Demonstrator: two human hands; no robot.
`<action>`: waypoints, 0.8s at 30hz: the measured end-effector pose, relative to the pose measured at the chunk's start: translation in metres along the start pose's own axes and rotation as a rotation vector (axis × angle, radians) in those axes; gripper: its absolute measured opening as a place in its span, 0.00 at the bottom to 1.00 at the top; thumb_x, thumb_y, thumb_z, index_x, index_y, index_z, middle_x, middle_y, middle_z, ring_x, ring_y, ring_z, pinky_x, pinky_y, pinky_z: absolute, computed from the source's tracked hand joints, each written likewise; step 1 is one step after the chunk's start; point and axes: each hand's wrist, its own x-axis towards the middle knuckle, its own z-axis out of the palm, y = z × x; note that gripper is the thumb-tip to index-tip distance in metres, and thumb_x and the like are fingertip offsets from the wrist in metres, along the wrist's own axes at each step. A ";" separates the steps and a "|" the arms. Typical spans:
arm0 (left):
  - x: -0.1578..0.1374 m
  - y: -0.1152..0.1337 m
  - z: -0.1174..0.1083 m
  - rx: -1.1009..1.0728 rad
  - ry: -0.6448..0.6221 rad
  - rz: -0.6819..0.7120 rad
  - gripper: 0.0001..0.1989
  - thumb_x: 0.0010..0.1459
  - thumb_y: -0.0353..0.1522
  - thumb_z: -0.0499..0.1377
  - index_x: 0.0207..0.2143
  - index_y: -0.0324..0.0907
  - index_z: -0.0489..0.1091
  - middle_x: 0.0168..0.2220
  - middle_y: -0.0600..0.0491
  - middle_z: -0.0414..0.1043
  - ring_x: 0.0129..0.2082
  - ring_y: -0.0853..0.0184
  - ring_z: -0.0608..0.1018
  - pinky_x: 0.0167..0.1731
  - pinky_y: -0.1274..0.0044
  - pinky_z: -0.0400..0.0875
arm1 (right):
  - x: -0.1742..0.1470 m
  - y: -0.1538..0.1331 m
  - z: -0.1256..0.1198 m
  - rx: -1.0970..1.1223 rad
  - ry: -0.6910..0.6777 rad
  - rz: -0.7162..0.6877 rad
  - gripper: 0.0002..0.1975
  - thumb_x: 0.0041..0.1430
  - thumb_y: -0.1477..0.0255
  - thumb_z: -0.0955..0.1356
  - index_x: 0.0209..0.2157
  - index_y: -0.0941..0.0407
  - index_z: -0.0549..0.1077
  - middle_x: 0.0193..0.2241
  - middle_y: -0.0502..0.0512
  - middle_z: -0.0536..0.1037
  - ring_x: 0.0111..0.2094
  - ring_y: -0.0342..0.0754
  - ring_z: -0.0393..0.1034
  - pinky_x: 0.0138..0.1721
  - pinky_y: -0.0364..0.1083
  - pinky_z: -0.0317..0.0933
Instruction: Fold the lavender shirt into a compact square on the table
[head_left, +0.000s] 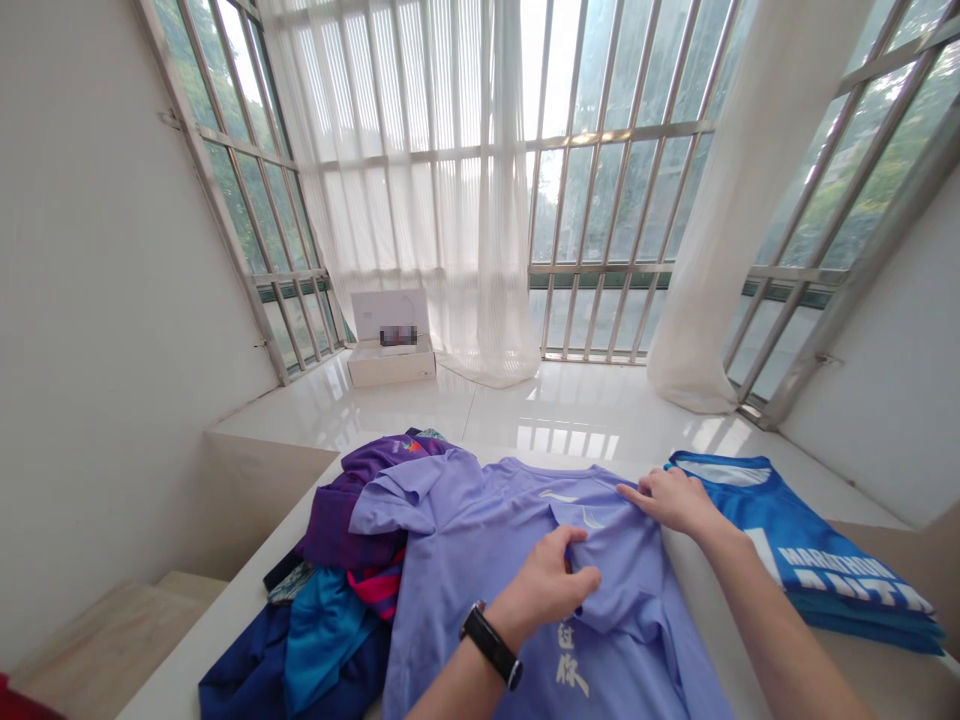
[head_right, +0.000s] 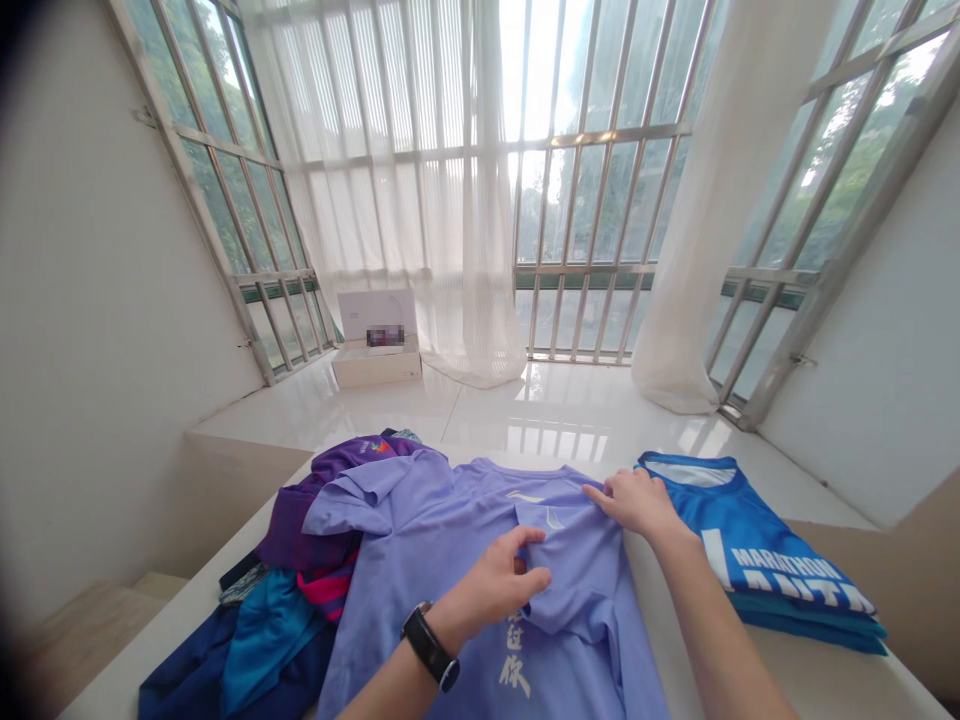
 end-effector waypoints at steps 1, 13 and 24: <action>-0.001 0.000 0.001 0.026 0.005 0.013 0.28 0.50 0.31 0.62 0.56 0.38 0.70 0.35 0.51 0.74 0.31 0.66 0.72 0.36 0.73 0.69 | 0.000 -0.004 -0.002 0.022 0.010 -0.029 0.25 0.58 0.51 0.63 0.27 0.57 0.79 0.39 0.71 0.79 0.50 0.74 0.68 0.50 0.66 0.58; -0.007 0.009 0.004 0.049 -0.024 0.196 0.24 0.52 0.34 0.63 0.52 0.39 0.74 0.47 0.48 0.78 0.43 0.60 0.77 0.46 0.71 0.71 | -0.007 -0.064 0.020 0.352 -0.243 -0.345 0.15 0.44 0.72 0.72 0.38 0.55 0.79 0.28 0.50 0.79 0.28 0.47 0.71 0.29 0.43 0.61; -0.007 0.011 0.003 0.055 0.044 0.185 0.25 0.52 0.35 0.63 0.54 0.41 0.73 0.48 0.49 0.76 0.43 0.60 0.77 0.46 0.71 0.71 | 0.003 -0.049 0.012 0.440 -0.036 -0.303 0.18 0.61 0.56 0.62 0.32 0.54 0.75 0.30 0.54 0.80 0.34 0.50 0.72 0.38 0.46 0.63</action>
